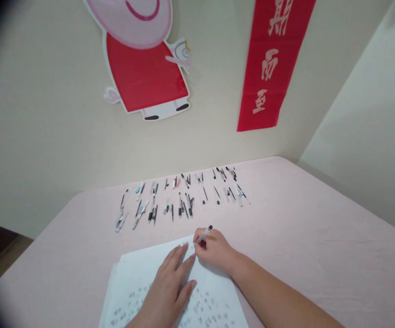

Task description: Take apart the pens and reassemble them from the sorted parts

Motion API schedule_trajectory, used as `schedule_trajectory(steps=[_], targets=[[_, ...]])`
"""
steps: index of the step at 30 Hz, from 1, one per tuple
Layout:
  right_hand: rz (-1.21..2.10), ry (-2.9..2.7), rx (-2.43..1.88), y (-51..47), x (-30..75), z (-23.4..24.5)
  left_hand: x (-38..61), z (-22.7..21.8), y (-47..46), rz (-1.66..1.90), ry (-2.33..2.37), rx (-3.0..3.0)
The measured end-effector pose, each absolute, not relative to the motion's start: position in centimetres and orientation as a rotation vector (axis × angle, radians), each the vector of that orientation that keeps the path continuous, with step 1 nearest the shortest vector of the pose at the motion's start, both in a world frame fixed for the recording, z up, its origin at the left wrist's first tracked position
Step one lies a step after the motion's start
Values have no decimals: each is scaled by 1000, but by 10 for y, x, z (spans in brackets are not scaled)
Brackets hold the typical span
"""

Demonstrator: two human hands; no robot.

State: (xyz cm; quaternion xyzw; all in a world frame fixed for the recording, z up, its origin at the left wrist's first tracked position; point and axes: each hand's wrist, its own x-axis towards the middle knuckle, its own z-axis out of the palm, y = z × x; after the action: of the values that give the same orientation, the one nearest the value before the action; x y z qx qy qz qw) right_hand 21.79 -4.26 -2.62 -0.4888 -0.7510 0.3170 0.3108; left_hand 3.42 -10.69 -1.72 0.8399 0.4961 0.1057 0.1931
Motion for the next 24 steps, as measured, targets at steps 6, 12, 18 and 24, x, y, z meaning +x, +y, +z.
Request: schedule_trajectory(steps=[6, 12, 18, 24], targets=[[844, -1997, -1275, -43, 219, -24, 34, -17, -106, 301, 1385, 2364], [852, -1981, -1273, -43, 218, -21, 33, -17, -107, 321, 1381, 2357], [960, -1903, -1259, -42, 219, -28, 33, -16, -106, 300, 1382, 2351], [982, -1793, -1275, -38, 220, -32, 33, -17, -106, 323, 1384, 2353]])
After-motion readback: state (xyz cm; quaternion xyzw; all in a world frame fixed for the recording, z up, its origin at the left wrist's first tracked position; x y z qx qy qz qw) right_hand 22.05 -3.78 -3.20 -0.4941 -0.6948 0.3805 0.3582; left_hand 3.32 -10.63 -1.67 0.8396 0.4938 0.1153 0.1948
